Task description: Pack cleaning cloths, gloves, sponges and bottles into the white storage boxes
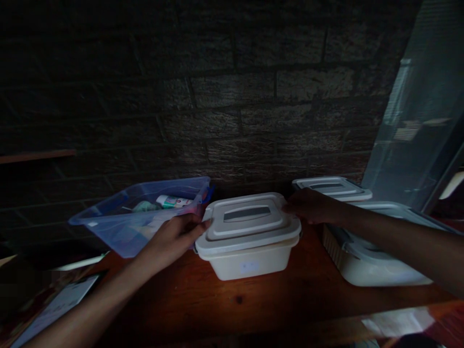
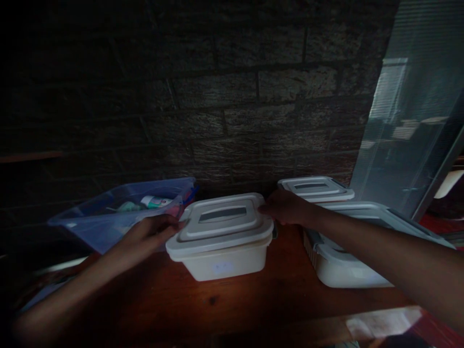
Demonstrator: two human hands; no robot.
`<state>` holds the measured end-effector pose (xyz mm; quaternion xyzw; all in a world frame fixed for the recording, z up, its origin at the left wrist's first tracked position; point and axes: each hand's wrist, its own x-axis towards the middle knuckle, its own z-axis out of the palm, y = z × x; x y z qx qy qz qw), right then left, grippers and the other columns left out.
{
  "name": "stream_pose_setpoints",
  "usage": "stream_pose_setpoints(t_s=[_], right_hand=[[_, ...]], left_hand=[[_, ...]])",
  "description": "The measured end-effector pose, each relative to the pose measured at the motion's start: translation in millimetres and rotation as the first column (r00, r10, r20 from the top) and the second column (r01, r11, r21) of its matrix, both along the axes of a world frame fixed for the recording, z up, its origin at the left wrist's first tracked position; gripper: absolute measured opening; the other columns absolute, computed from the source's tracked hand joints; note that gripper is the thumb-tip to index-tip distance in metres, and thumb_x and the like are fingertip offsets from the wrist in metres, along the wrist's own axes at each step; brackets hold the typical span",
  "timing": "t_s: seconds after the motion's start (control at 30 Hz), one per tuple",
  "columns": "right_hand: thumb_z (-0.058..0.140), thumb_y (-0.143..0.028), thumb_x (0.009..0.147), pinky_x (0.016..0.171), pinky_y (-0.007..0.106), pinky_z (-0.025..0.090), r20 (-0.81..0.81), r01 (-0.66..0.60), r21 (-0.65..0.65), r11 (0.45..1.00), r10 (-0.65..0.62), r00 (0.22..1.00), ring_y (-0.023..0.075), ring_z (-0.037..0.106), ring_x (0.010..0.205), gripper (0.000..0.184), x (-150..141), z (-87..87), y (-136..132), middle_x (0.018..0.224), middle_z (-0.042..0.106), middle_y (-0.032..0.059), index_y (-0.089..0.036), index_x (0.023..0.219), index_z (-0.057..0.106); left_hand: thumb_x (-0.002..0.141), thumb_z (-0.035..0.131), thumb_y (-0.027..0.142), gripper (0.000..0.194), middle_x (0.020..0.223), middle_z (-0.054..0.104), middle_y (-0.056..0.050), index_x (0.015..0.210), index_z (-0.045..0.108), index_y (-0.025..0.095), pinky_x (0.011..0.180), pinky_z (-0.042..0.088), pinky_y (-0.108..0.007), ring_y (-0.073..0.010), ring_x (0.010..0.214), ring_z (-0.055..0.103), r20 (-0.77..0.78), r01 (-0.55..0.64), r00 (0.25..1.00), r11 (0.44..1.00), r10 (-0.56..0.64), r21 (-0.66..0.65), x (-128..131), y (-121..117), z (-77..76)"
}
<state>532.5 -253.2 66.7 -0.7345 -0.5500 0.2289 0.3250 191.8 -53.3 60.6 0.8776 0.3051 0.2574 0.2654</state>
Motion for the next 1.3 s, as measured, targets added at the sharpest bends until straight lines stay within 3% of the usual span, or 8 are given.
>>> stream_pose_setpoints(t_s=[0.13, 0.43, 0.67, 0.9, 1.0, 1.1, 1.2, 1.3], right_hand=[[0.062, -0.055, 0.087, 0.037, 0.022, 0.028, -0.071, 0.045, 0.101, 0.994, -0.038, 0.997, 0.0094, 0.040, 0.039, 0.040, 4.4, 7.9, -0.2, 0.048, 0.047, -0.0033, -0.017, 0.073, 0.062], [0.070, -0.050, 0.086, 0.040, 0.021, 0.038, -0.023, 0.141, 0.294, 0.946, -0.140, 0.990, 0.0104, 0.053, 0.046, 0.036, 33.5, 51.1, -38.8, 0.059, 0.062, 0.0000, -0.014, 0.093, 0.075], [0.079, -0.046, 0.082, 0.043, 0.020, 0.045, -0.059, 0.241, 0.480, 0.844, -0.243, 0.968, 0.0099, 0.055, 0.049, 0.033, 65.2, 65.4, -111.5, 0.061, 0.066, -0.0003, -0.014, 0.090, 0.077], [0.076, -0.024, 0.085, 0.059, 0.020, 0.059, -0.411, 0.410, 0.442, 0.798, -0.226, 0.883, 0.0195, 0.075, 0.076, 0.030, 92.1, 52.0, -179.9, 0.093, 0.079, 0.0140, -0.014, 0.113, 0.076], [0.059, -0.014, 0.087, 0.063, 0.025, 0.062, -0.586, 0.493, 0.406, 0.769, -0.195, 0.787, 0.0211, 0.075, 0.074, 0.035, 100.0, 50.2, -199.7, 0.092, 0.079, 0.0143, -0.015, 0.119, 0.074], [0.049, -0.027, 0.095, 0.066, 0.029, 0.064, -0.701, 0.544, 0.367, 0.754, -0.160, 0.695, 0.0225, 0.074, 0.077, 0.034, 103.1, 51.6, -212.2, 0.107, 0.077, 0.0159, -0.013, 0.108, 0.077], [0.053, -0.036, 0.098, 0.064, 0.025, 0.063, -0.688, 0.560, 0.356, 0.748, -0.195, 0.699, 0.0224, 0.074, 0.079, 0.035, 105.9, 51.1, -218.2, 0.112, 0.075, 0.0164, -0.013, 0.112, 0.075], [0.062, -0.026, 0.093, 0.060, 0.021, 0.063, -0.634, 0.564, 0.383, 0.732, -0.236, 0.737, 0.0201, 0.073, 0.076, 0.031, 111.9, 47.5, -221.8, 0.113, 0.074, 0.0158, -0.013, 0.119, 0.073]], left_hand=[[0.089, 0.061, 0.059, 0.042, 0.093, 0.077, -0.005, 0.098, 0.073, 0.020, 0.074, 0.050, -0.032, -0.0260, 0.087, 0.070, -0.036, 0.057, 0.998, 0.998, -0.057, -0.019, 4.6, -2.1, 18.9], [0.078, 0.080, 0.046, 0.038, 0.069, 0.070, 0.000, 0.099, 0.066, 0.018, 0.049, 0.046, -0.022, -0.0137, 0.053, 0.060, 0.327, 0.098, 0.944, 0.982, -0.041, -0.160, 48.2, -32.1, 57.9], [0.075, 0.084, 0.041, 0.028, 0.077, 0.076, -0.002, 0.082, 0.069, 0.019, 0.059, 0.053, -0.023, -0.0163, 0.068, 0.069, 0.418, 0.197, 0.891, 0.980, -0.177, -0.005, 100.0, -66.8, 59.0], [0.081, 0.078, 0.035, 0.013, 0.081, 0.075, 0.000, 0.086, 0.074, 0.023, 0.061, 0.051, -0.025, -0.0177, 0.072, 0.071, 0.337, 0.205, 0.887, 0.923, -0.315, 0.325, 143.8, -103.3, 55.4], [0.083, 0.074, 0.027, 0.008, 0.091, 0.075, -0.002, 0.090, 0.074, 0.024, 0.069, 0.055, -0.027, -0.0188, 0.081, 0.072, 0.331, 0.281, 0.860, 0.901, -0.389, 0.330, 160.9, -113.0, 53.8], [0.084, 0.071, 0.030, 0.010, 0.098, 0.073, -0.003, 0.091, 0.073, 0.023, 0.075, 0.058, -0.030, -0.0205, 0.087, 0.072, 0.333, 0.347, 0.841, 0.898, -0.426, 0.271, 176.3, -123.0, 54.2], [0.084, 0.070, 0.031, 0.010, 0.099, 0.072, -0.004, 0.090, 0.072, 0.022, 0.078, 0.060, -0.033, -0.0218, 0.089, 0.072, 0.307, 0.389, 0.840, 0.891, -0.447, 0.233, 188.0, -132.6, 56.7], [0.084, 0.070, 0.027, 0.009, 0.100, 0.071, -0.004, 0.091, 0.072, 0.021, 0.079, 0.061, -0.033, -0.0211, 0.090, 0.071, 0.308, 0.411, 0.825, 0.877, -0.474, 0.247, 196.1, -140.0, 58.4]])
